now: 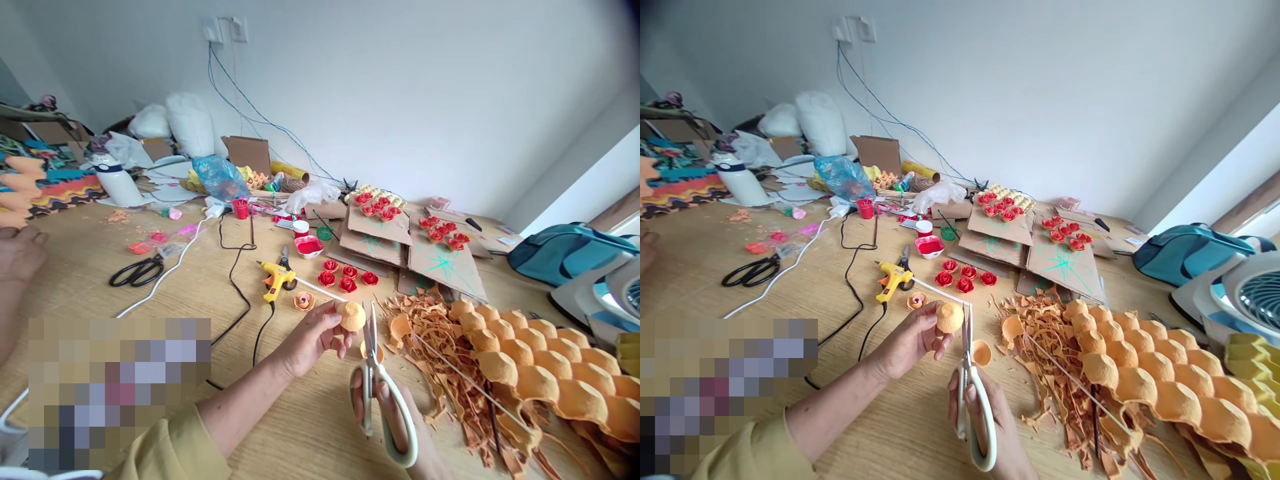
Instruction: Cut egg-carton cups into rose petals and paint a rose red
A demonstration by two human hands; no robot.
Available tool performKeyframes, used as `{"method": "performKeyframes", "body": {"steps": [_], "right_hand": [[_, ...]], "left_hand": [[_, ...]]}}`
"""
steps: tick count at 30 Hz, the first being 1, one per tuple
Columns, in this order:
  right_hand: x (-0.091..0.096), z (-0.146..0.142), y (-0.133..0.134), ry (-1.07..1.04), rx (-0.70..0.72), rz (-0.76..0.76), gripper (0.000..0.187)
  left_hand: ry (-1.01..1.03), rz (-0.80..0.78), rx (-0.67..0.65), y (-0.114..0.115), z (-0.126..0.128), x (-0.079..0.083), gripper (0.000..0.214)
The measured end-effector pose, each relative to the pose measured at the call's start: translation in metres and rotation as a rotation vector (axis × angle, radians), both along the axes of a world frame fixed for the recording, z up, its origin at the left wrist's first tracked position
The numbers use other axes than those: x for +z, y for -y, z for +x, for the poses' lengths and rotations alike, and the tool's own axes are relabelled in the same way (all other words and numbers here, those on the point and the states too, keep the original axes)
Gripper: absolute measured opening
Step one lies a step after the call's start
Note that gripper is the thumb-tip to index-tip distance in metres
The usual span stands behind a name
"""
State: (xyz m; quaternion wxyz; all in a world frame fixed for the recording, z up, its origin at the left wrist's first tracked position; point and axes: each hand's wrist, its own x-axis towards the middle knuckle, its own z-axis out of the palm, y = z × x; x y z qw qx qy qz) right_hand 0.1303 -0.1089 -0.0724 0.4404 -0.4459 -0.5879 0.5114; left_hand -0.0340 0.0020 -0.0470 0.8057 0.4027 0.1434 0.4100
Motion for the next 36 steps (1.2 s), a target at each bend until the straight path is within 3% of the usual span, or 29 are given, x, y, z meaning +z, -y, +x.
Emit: {"method": "performKeyframes", "body": {"steps": [7, 15, 19, 24, 26, 31, 36], "right_hand": [[0.001, -0.004, 0.003, 0.072, 0.010, 0.016, 0.044], [-0.005, -0.007, 0.001, 0.033, 0.028, 0.042, 0.043], [-0.005, -0.009, 0.000, -0.013, -0.009, 0.003, 0.043], [-0.004, -0.008, -0.001, -0.048, -0.028, -0.012, 0.048], [-0.004, -0.008, -0.001, -0.044, -0.025, -0.006, 0.049], [-0.005, -0.009, 0.000, -0.045, -0.032, -0.010, 0.047], [-0.001, -0.010, 0.003, -0.022, -0.059, -0.016, 0.047]], "left_hand": [[0.028, -0.133, 0.122, -0.001, 0.001, -0.001, 0.029], [-0.047, -0.072, 0.136, 0.002, 0.002, -0.003, 0.031], [-0.165, 0.108, 0.195, 0.006, 0.005, -0.003, 0.029], [-0.412, 0.630, 0.443, 0.007, 0.001, 0.004, 0.017], [-0.466, 0.758, 0.485, 0.006, -0.001, 0.006, 0.014], [-0.494, 0.787, 0.478, 0.007, -0.003, 0.008, 0.013], [-0.457, 0.643, 0.345, 0.010, -0.005, 0.011, 0.009]]}}
